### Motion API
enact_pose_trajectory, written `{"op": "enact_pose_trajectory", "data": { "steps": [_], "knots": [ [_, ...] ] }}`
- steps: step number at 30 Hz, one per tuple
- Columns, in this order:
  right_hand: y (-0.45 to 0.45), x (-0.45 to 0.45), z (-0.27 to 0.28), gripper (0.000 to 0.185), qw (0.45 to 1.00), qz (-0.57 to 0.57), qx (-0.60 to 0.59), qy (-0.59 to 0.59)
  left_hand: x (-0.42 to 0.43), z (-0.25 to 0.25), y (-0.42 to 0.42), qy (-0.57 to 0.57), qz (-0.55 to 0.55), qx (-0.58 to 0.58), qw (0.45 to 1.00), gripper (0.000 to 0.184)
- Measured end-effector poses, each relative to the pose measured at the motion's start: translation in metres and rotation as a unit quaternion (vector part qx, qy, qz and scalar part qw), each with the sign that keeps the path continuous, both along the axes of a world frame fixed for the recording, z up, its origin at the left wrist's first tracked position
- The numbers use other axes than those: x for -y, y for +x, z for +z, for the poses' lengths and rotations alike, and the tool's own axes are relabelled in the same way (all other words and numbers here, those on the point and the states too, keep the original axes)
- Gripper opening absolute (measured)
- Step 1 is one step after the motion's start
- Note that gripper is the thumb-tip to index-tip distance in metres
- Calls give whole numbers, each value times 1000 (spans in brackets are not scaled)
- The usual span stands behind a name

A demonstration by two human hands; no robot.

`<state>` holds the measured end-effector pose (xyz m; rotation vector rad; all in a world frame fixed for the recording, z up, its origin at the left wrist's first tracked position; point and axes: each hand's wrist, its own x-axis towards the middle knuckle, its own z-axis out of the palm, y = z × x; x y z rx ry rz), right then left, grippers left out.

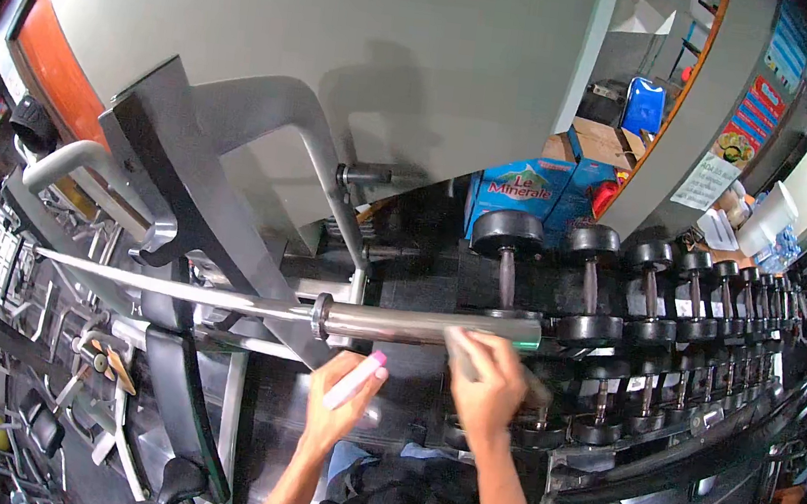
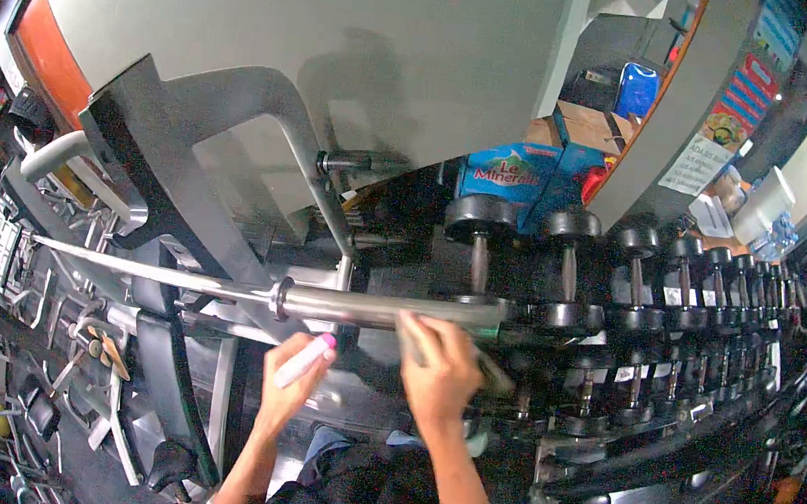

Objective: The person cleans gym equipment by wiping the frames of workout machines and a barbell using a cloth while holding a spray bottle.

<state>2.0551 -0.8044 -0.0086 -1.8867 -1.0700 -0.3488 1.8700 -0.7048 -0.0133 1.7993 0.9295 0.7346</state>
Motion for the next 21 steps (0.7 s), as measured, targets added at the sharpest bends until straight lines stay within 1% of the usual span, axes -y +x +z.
{"op": "enact_pose_trajectory", "data": {
  "steps": [1,2,3,4,6,7,8,10,11,12,13,14,16,18,19,21],
  "knots": [
    [-13,-9,6,35,999,43,-9,-4,1,-11,3,0,-3,-2,1000,26],
    [-23,-21,-1,34,998,69,-2,-1,2,-21,8,-119,-22,82,989,32],
    [-30,-28,-2,33,996,87,7,6,1,-32,11,-235,-40,164,957,38],
    [-33,-32,-2,32,994,105,17,14,-2,-48,12,-234,-42,163,958,38],
    [-28,-28,-4,31,995,98,14,17,-8,-73,12,-287,-52,301,908,46],
    [-25,-24,-6,30,995,93,11,17,-12,-69,8,-295,-61,291,908,46],
    [-17,-13,-11,34,996,91,17,3,-24,-84,4,-278,-99,305,905,51],
    [-1,2,-15,33,998,46,20,38,-34,-94,-3,-282,-120,291,907,61],
    [8,10,-17,33,999,16,25,34,-30,-85,1,-281,-118,291,907,61],
    [15,18,-19,33,999,-15,30,30,-23,-75,5,-302,-98,314,895,65],
    [20,22,-20,35,997,-39,31,53,-18,-63,9,-323,-78,336,881,70],
    [25,25,-20,35,996,-54,38,66,-16,-55,12,-322,-77,336,882,70],
    [24,21,-21,35,993,-73,37,81,-13,-41,15,-342,-108,358,862,78],
    [12,9,-16,34,996,-33,41,67,-6,-34,10,-337,-109,355,865,80],
    [3,1,-11,36,998,8,30,54,-3,-31,8,-331,-110,351,869,82],
    [-18,-14,-7,45,997,69,24,13,0,-23,3,-335,-117,331,875,83]
  ]
}}
